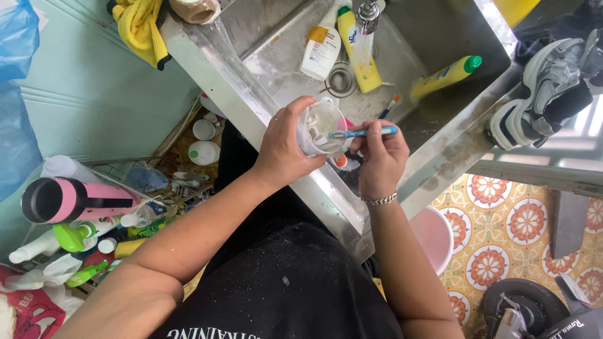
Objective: Washing various shoes in a sink using soap and brushes.
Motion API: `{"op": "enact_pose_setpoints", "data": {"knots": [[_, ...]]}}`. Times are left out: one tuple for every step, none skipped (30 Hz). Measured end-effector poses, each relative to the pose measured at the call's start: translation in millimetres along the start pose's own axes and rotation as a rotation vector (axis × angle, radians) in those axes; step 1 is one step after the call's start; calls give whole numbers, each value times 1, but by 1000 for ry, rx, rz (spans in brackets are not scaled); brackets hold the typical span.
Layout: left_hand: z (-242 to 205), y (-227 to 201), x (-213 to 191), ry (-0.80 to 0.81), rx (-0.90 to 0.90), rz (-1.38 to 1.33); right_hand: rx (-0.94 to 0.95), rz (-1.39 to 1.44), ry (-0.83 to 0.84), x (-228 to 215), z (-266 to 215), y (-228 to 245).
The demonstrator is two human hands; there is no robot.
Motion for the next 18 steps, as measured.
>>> {"op": "enact_pose_setpoints", "data": {"knots": [[1, 0, 0, 3, -1, -1, 1, 0, -4, -2, 2, 0], [2, 0, 1, 17, 5, 4, 3, 9, -18, -5, 4, 1], [3, 0, 3, 32, 13, 8, 2, 18, -33, -9, 6, 1], [4, 1, 4, 35, 14, 6, 1, 18, -37, -8, 7, 2], [4, 3, 5, 46, -1, 6, -22, -32, -14, -5, 8, 5], [4, 5, 6, 57, -15, 6, -44, -82, 10, -2, 8, 7], [5, 5, 7, 58, -14, 4, -46, -83, 8, 4, 6, 9], [6, 6, 7, 53, -18, -12, -58, -153, 63, 15, 3, 12], [6, 6, 7, 48, -26, -27, -68, -224, 119, 26, 0, 14], [6, 5, 7, 49, -27, -29, -67, -226, 117, 27, 0, 14], [8, 5, 7, 48, -28, -21, -43, -237, 125, 29, 2, 11], [9, 6, 6, 46, -30, -14, -19, -248, 134, 31, 4, 8], [8, 6, 6, 47, -30, -14, -18, -248, 132, 27, 6, 5], [8, 6, 6, 40, -13, -6, 15, -185, 91, 19, 9, 0], [8, 6, 4, 31, 5, 3, 46, -122, 51, 12, 12, -5], [10, 6, 4, 30, 6, 4, 45, -122, 52, 8, 16, -9], [11, 7, 3, 28, -17, -6, 59, -45, 31, 1, 19, -14], [11, 8, 3, 25, -40, -16, 73, 32, 9, -5, 22, -20]]}}
Point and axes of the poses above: each hand's wrist, its own z-axis towards the middle knuckle, its own x-axis out of the palm, y = z × x, the point moved 9 cm from there along z, towards the middle knuckle, and after that the axes turned 4 degrees about -y, right-handed, at the moved point
